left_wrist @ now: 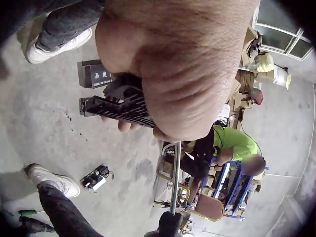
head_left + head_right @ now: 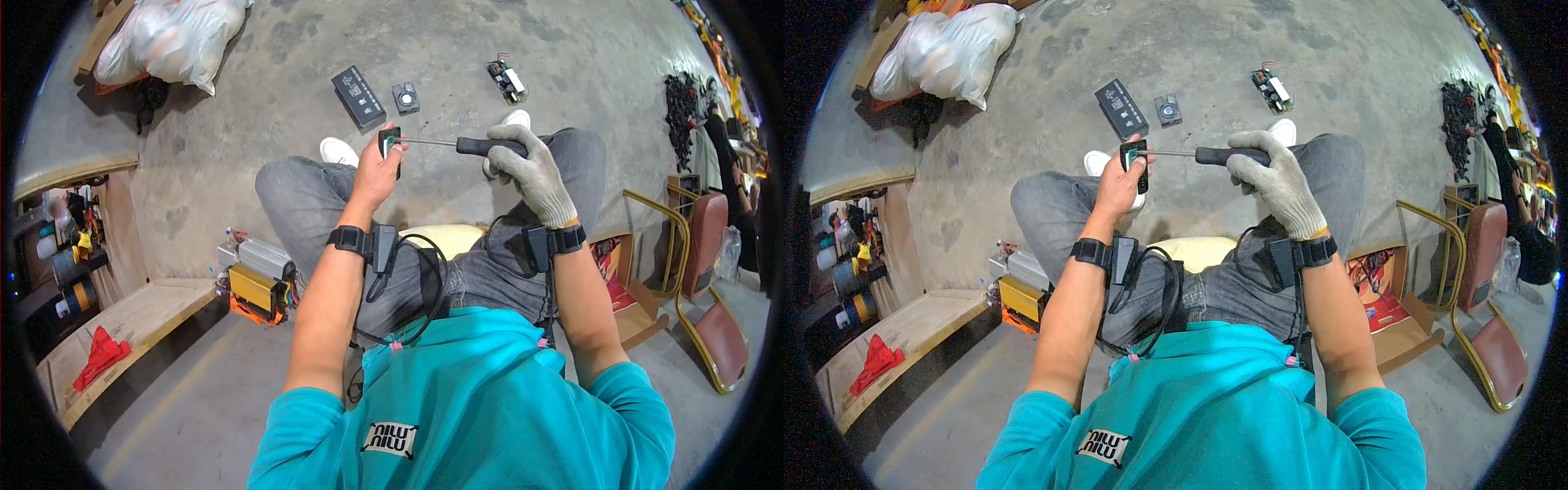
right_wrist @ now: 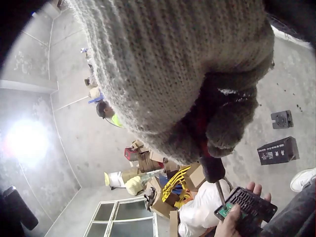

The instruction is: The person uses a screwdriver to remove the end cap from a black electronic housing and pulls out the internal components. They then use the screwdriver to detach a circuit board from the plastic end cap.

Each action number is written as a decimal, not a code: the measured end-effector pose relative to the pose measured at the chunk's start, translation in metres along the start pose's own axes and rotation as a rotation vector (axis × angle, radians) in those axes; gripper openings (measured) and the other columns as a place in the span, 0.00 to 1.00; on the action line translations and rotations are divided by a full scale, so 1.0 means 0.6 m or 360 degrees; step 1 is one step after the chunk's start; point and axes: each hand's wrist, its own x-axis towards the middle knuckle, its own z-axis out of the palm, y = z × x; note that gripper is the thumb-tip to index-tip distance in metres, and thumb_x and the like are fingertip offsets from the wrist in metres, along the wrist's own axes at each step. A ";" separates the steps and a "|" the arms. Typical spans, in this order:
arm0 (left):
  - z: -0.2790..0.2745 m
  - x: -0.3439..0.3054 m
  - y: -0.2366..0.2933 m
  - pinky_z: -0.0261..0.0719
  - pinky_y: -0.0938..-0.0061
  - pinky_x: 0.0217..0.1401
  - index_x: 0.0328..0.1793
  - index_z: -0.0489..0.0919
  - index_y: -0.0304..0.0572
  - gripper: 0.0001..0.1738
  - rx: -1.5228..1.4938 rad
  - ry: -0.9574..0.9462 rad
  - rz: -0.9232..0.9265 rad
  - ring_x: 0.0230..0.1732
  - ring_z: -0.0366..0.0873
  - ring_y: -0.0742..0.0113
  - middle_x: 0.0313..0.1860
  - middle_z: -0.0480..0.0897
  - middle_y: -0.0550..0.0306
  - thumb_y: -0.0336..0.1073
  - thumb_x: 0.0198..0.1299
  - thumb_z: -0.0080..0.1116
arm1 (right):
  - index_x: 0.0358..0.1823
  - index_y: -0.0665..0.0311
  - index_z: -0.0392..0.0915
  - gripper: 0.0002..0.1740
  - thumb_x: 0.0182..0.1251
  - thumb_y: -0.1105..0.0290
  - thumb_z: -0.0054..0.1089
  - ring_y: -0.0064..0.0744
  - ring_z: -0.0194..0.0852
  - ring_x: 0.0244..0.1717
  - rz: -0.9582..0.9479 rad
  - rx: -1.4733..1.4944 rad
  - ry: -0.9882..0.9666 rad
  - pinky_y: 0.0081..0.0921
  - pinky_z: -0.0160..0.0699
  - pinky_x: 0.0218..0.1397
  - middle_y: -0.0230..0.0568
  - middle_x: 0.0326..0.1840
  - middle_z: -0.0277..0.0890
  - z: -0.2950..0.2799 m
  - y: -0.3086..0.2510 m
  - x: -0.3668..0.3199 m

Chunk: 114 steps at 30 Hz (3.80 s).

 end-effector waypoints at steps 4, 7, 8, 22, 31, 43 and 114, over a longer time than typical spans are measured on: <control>0.000 -0.001 0.008 0.82 0.73 0.54 0.77 0.63 0.31 0.29 0.0020 -0.0009 -0.0067 0.56 0.82 0.66 0.61 0.81 0.49 0.31 0.72 0.49 | 0.57 0.69 0.76 0.21 0.66 0.67 0.59 0.18 0.71 0.29 -0.0017 0.0001 0.0000 0.16 0.69 0.33 0.33 0.31 0.80 -0.001 0.003 0.001; 0.001 -0.002 0.010 0.81 0.74 0.54 0.77 0.63 0.30 0.28 0.0032 0.0007 -0.0087 0.56 0.82 0.67 0.60 0.81 0.51 0.31 0.72 0.49 | 0.56 0.71 0.78 0.23 0.64 0.63 0.64 0.21 0.75 0.32 -0.0004 -0.0005 -0.0015 0.20 0.75 0.36 0.36 0.33 0.79 -0.007 0.004 0.001; 0.000 0.000 0.007 0.81 0.74 0.53 0.77 0.64 0.30 0.28 0.0071 0.0005 -0.0069 0.56 0.82 0.67 0.60 0.81 0.51 0.31 0.72 0.48 | 0.56 0.71 0.78 0.23 0.64 0.63 0.64 0.21 0.75 0.32 -0.0004 -0.0005 -0.0015 0.20 0.75 0.36 0.36 0.33 0.79 -0.008 0.004 0.001; -0.005 0.001 -0.016 0.78 0.75 0.57 0.77 0.64 0.30 0.28 0.0326 0.0071 0.0203 0.56 0.80 0.67 0.60 0.80 0.49 0.28 0.71 0.48 | 0.46 0.65 0.78 0.22 0.75 0.50 0.54 0.13 0.69 0.24 0.0355 0.0137 -0.0165 0.11 0.65 0.25 0.32 0.31 0.77 -0.014 0.020 0.012; -0.007 0.000 -0.016 0.76 0.74 0.61 0.77 0.64 0.33 0.29 0.0438 0.0101 0.0244 0.56 0.79 0.67 0.60 0.80 0.50 0.27 0.70 0.47 | 0.55 0.68 0.74 0.23 0.77 0.53 0.53 0.15 0.71 0.28 0.0132 0.0083 -0.0158 0.14 0.68 0.30 0.34 0.34 0.78 -0.013 0.027 0.012; -0.006 -0.005 -0.002 0.76 0.75 0.58 0.77 0.64 0.32 0.28 0.0393 0.0123 0.0185 0.55 0.79 0.69 0.59 0.81 0.52 0.29 0.71 0.48 | 0.60 0.67 0.75 0.24 0.73 0.56 0.55 0.22 0.73 0.33 0.0133 0.0363 -0.0174 0.20 0.75 0.40 0.36 0.36 0.76 -0.022 0.057 0.028; -0.001 0.001 -0.012 0.77 0.74 0.54 0.71 0.70 0.28 0.27 0.0034 0.0172 0.0035 0.46 0.83 0.68 0.44 0.85 0.53 0.34 0.69 0.53 | 0.55 0.69 0.75 0.19 0.74 0.60 0.54 0.22 0.75 0.30 0.0099 0.0483 -0.0120 0.19 0.72 0.29 0.37 0.35 0.76 -0.016 0.049 0.046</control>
